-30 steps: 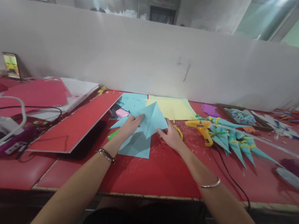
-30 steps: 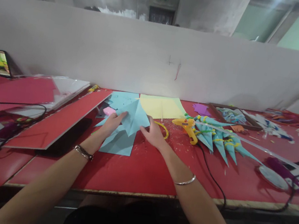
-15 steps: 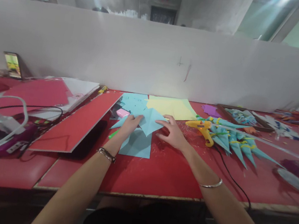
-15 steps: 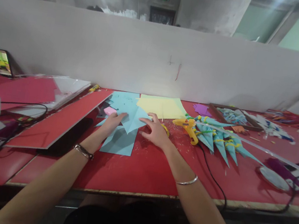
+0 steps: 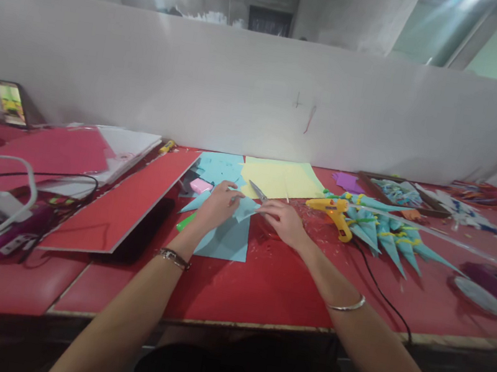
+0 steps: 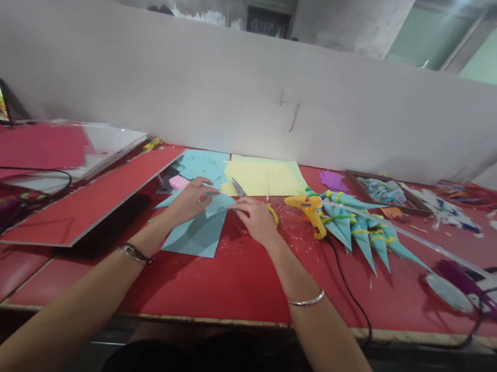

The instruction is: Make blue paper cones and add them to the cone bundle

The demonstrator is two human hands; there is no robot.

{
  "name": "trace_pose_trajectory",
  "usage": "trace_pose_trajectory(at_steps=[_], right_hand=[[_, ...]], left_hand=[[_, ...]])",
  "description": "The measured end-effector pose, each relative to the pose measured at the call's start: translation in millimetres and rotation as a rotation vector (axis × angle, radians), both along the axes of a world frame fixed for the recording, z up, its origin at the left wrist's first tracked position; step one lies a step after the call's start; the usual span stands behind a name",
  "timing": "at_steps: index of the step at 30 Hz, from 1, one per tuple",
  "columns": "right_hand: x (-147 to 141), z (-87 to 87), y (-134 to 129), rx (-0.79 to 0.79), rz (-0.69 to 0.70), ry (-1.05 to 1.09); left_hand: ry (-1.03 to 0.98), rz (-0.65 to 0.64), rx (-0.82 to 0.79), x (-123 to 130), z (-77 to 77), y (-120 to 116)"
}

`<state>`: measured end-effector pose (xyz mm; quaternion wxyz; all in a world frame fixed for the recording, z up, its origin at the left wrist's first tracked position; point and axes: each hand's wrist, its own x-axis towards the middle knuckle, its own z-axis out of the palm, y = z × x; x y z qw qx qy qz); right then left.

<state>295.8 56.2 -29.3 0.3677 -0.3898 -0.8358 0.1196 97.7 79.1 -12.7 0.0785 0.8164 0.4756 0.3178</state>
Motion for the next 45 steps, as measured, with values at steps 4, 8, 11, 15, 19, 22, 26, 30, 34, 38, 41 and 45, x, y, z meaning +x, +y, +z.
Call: trace_pose_trajectory(at_steps=[4, 8, 11, 15, 19, 22, 26, 30, 34, 38, 41, 45], right_hand=[[-1.0, -1.1, 0.2, -0.070, -0.093, 0.115], [-0.6, -2.5, 2.5, -0.192, -0.228, 0.244], [-0.9, 5.5, 0.1, -0.239, -0.166, 0.291], [-3.7, 24.4, -17.2, -0.239, 0.020, 0.258], [-2.8, 35.9, -51.7, -0.143, 0.101, 0.165], [2.6, 34.9, -81.6, -0.006, 0.017, 0.074], [8.6, 19.1, -113.7, 0.087, -0.037, -0.077], [11.4, -4.4, -132.1, 0.054, -0.010, -0.142], [13.8, -15.4, -142.3, 0.003, -0.029, -0.162], [12.8, -14.8, -148.2, -0.015, -0.028, -0.225], [14.0, -14.2, -148.9, -0.026, -0.034, -0.231], [21.8, -16.3, -147.3, -0.083, -0.003, -0.213]], left_hand=[[0.157, 0.021, 0.024, 1.4, 10.7, -14.2], [0.205, -0.086, -0.167, 1.1, 20.4, -35.3], [0.209, -0.204, -0.138, 0.5, 25.5, -48.8], [0.267, -0.337, 0.012, 0.4, 32.9, -65.5], [0.385, -0.304, 0.114, -1.2, 36.1, -86.2], [0.446, -0.337, 0.209, -3.4, 32.1, -105.5], [0.499, -0.392, 0.284, -2.4, 17.6, -131.8], [0.567, -0.432, 0.191, 1.6, 0.9, -150.9], [0.559, -0.370, 0.057, 1.3, -8.1, -160.6], [0.508, -0.304, -0.005, -2.3, -12.7, -164.5], [0.437, -0.286, -0.030, -5.4, -15.3, -165.1], [0.372, -0.256, -0.075, -9.1, -16.3, -163.7]])
